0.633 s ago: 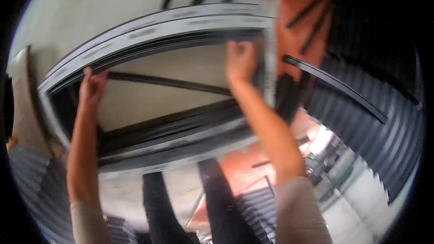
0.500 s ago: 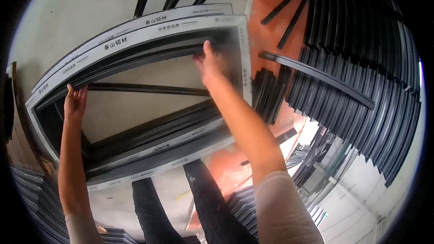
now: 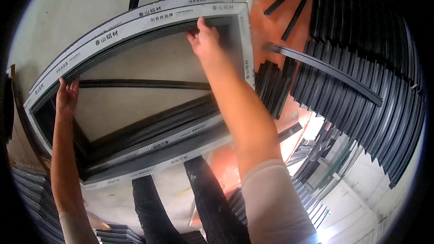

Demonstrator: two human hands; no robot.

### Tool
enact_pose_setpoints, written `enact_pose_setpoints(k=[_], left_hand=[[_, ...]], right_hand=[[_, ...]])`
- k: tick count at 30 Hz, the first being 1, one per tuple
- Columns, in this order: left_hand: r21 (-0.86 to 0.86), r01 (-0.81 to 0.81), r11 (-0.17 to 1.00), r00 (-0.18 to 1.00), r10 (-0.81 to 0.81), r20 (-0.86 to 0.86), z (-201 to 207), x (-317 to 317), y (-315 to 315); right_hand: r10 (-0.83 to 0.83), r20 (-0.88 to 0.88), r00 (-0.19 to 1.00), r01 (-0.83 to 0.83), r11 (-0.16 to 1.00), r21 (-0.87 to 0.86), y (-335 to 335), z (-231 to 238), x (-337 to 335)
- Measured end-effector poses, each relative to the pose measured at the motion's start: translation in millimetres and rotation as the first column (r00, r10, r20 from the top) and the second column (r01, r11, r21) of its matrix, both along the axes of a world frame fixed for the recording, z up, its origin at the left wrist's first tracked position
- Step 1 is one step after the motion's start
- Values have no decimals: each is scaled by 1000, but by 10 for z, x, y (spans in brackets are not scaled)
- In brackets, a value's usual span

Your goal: The person measures a window frame with a measuring tape, cuts a metal profile using a saw machine, fits the cut pieces into the frame, and stacks the window frame onto a pile.

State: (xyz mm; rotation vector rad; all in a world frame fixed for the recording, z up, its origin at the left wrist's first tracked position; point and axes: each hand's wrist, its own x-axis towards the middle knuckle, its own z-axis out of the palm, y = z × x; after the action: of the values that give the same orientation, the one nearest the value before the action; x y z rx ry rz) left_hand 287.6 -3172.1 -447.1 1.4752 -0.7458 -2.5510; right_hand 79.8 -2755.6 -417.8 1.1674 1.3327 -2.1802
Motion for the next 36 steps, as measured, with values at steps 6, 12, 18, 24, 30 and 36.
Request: enact_pose_setpoints(k=[6,12,18,24,30,36], left_hand=[[2,-53,999,999,53,0,3,5,-42],[144,-257,956,966,252,56,-134,67,-127],[107,-251,962,964,258,-57,-176,-57,84],[-58,-116,992,992,118,36,-130,45,-261],[-316,457,832,859,-321,398,764,903,833],[-148,-100,984,547,178,818,1197,3394,1958]], right_hand=[[43,-32,999,-45,995,-88,-20,36,27],[40,45,998,-31,983,-180,91,-66,34],[36,35,999,-30,984,-173,158,-62,-8],[158,67,985,-152,984,-92,4,-57,-57],[885,175,433,-591,132,796,166,529,-316],[915,279,-290,44,-278,959,-1140,738,-147]])
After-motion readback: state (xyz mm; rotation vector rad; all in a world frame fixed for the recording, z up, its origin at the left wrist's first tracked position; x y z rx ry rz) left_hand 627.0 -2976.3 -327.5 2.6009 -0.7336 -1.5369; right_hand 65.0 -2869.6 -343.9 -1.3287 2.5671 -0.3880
